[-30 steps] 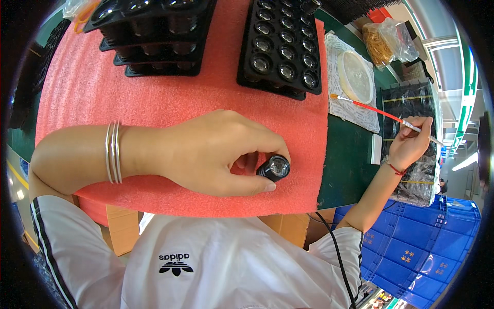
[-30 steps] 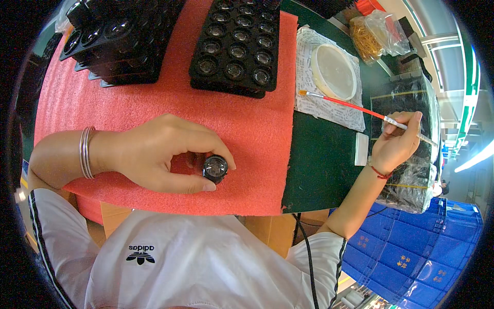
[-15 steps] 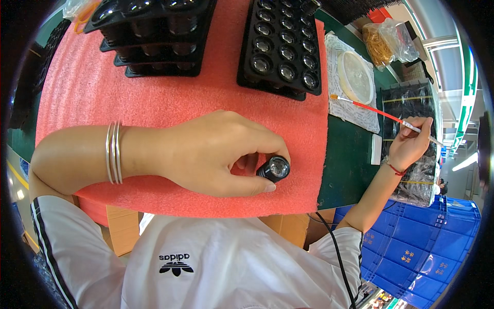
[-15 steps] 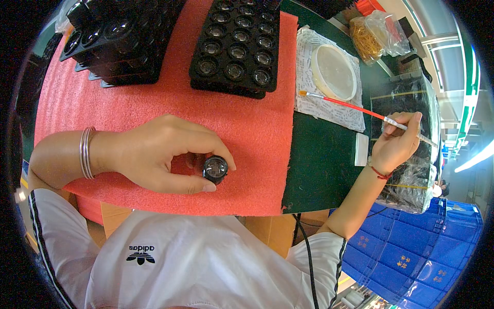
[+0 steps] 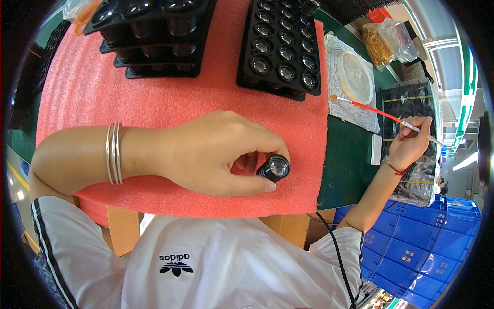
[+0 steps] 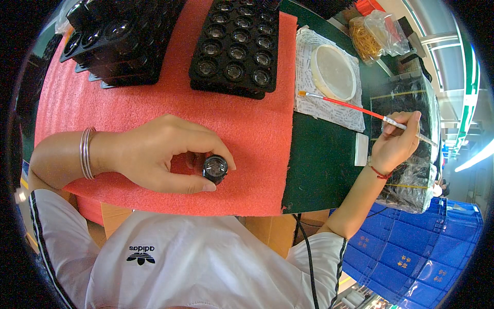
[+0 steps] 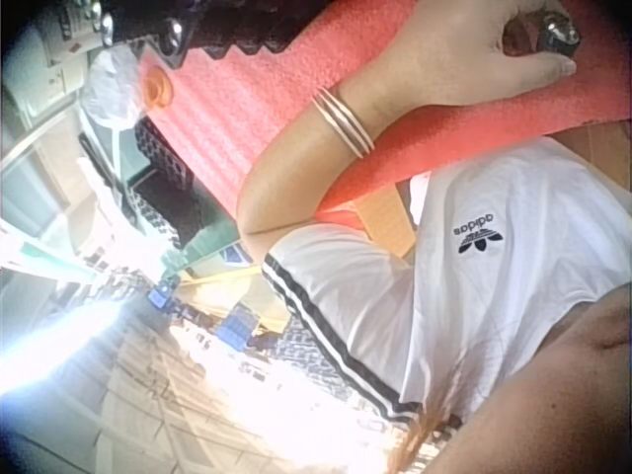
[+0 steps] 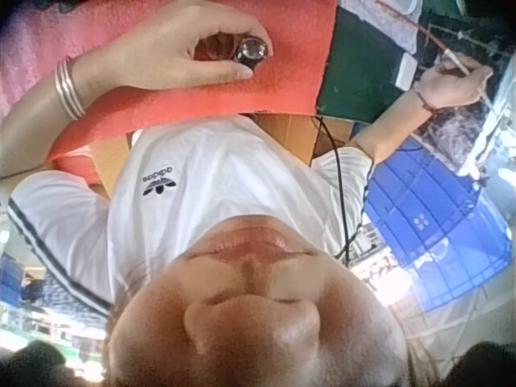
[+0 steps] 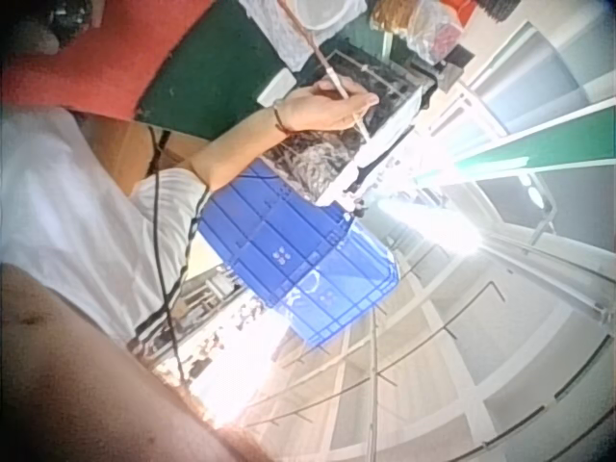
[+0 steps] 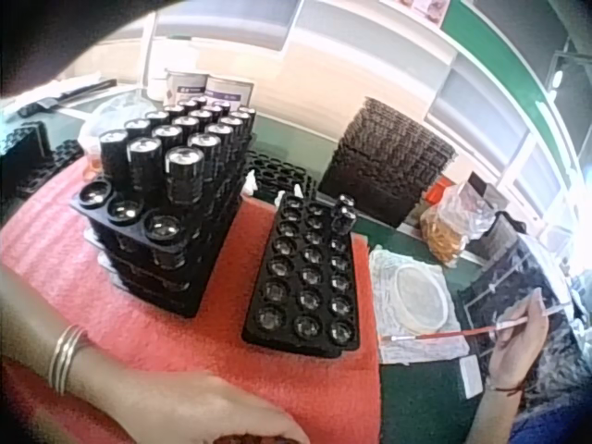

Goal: Applying adhesive to small light components and organizing them into trays.

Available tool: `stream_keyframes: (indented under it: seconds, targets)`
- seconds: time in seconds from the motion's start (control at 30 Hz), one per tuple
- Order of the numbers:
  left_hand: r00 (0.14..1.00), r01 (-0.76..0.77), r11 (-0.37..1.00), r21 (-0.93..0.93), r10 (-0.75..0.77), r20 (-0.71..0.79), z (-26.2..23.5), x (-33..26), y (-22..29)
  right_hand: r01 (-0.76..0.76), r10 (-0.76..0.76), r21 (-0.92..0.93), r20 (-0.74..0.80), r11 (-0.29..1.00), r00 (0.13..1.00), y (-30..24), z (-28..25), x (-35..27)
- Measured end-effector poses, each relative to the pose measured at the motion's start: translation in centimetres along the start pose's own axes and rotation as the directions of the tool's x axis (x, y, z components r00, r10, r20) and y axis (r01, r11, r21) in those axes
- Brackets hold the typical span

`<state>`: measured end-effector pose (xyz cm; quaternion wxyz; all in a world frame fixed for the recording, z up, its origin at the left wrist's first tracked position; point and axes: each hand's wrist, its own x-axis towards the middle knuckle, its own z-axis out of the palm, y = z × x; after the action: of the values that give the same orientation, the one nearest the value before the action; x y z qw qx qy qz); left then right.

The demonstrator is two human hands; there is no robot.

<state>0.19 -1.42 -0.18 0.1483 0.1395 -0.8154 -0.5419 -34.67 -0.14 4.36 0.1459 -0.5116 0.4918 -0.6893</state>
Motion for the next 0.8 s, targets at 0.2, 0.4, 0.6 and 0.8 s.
stream_keyframes:
  seconds: [0.2, 0.4, 0.6, 0.8]
  targets:
    - [1.0, -0.019, 0.999, 0.031, 0.019, 0.006, -0.05, 0.01, -0.04, -0.008, 0.008, -0.002, -0.001, 1.0, 1.0, 0.07, -0.01, 0.01]
    - [1.0, -0.024, 0.999, 0.04, 0.024, 0.002, 0.08, -0.04, -0.05, 0.002, -0.002, -0.019, 0.001, 1.0, 1.0, 0.1, 0.0, 0.01]
    - [1.0, -0.025, 0.999, 0.045, 0.024, 0.005, 0.06, 0.0, -0.15, 0.014, -0.014, -0.008, 0.015, 1.0, 1.0, -0.11, 0.15, -0.26]
    - [1.0, -0.018, 0.999, 0.035, 0.018, 0.001, 0.14, 0.02, -0.14, 0.021, -0.021, 0.002, 0.041, 1.0, 0.999, -0.27, 0.14, -0.31]
